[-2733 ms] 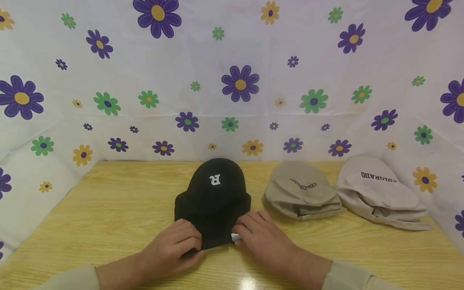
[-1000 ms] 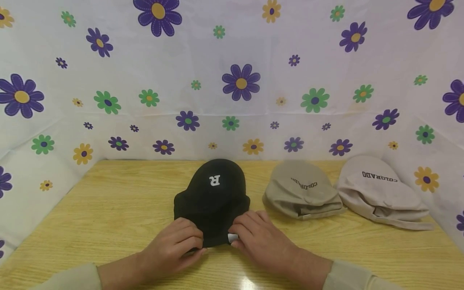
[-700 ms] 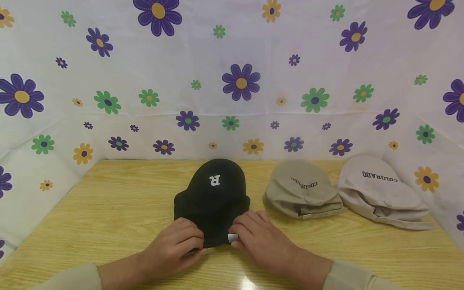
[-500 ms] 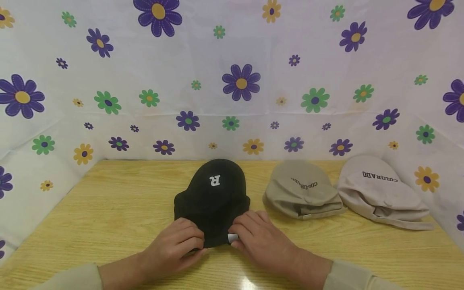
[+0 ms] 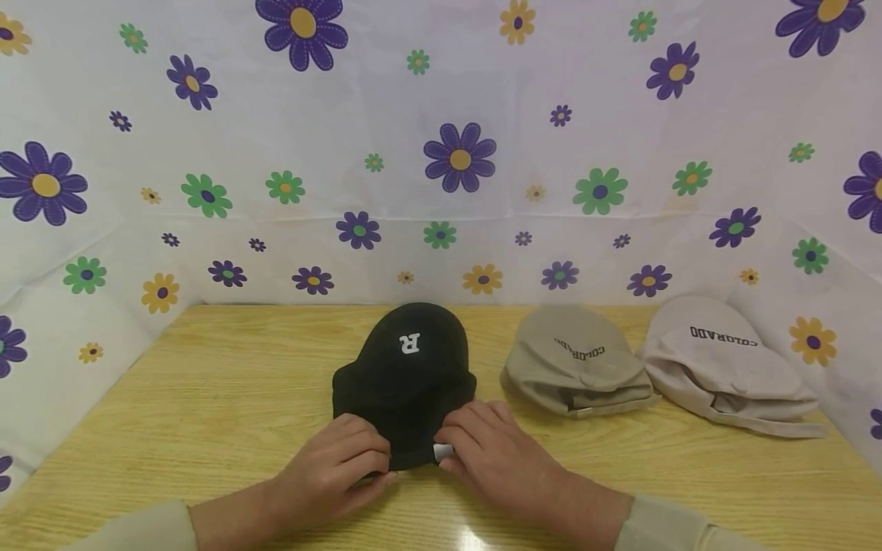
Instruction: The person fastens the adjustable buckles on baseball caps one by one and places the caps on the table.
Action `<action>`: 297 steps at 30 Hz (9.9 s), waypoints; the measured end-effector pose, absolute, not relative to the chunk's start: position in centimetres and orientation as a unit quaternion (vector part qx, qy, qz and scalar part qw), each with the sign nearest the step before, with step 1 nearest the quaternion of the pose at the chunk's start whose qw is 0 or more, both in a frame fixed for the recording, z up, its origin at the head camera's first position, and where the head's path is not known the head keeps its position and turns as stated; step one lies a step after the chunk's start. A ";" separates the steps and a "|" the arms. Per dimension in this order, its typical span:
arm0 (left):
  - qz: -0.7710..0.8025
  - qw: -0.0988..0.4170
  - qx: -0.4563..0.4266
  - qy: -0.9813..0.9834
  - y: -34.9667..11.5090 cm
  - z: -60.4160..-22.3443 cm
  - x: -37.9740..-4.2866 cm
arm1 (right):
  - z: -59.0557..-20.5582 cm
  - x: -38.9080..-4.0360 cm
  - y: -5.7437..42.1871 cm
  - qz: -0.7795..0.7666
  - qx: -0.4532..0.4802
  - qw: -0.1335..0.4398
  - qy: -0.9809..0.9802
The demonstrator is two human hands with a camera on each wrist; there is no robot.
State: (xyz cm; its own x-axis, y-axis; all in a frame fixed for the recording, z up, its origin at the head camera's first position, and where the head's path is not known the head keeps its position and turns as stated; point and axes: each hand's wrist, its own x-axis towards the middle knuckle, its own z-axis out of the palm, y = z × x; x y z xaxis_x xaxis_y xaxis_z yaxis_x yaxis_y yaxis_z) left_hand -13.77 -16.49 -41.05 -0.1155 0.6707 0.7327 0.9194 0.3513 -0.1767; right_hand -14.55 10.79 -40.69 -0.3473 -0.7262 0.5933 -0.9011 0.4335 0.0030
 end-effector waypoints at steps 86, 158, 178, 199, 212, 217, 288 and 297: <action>-0.129 0.408 -0.532 -0.731 -13.7 -41.2 -14.0 | -40.9 -14.6 10.3 0.150 0.518 0.296 -0.789; -0.131 0.424 -0.527 -0.724 -13.0 -40.6 -13.8 | -40.7 -14.4 10.5 0.127 0.504 0.298 -0.801; -0.129 0.432 -0.529 -0.719 -12.8 -40.7 -13.9 | -40.8 -14.4 10.6 0.135 0.505 0.301 -0.797; -0.129 0.426 -0.518 -0.731 -12.9 -40.7 -13.9 | -40.6 -14.5 10.8 0.125 0.479 0.313 -0.811; -0.126 0.419 -0.510 -0.740 -13.1 -40.8 -13.7 | -40.5 -14.1 10.9 0.104 0.474 0.278 -0.829; -0.126 0.412 -0.506 -0.747 -13.1 -40.7 -13.7 | -40.6 -14.2 10.9 0.103 0.475 0.290 -0.824; -0.104 0.423 -0.489 -0.756 -12.0 -41.1 -13.7 | -40.3 -14.5 10.8 0.133 0.428 0.382 -0.808; -0.098 0.424 -0.487 -0.757 -12.0 -41.1 -13.7 | -40.3 -14.5 10.7 0.134 0.422 0.398 -0.803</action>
State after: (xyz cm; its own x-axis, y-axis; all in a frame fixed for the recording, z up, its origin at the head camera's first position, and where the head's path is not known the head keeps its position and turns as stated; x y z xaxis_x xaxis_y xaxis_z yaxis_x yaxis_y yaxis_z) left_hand -13.71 -12.01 -41.05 -0.1665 0.6538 0.7381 0.8203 0.5072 -0.2643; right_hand -14.49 10.69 -40.29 -0.3264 -0.5718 0.7527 -0.7851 0.6075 0.1210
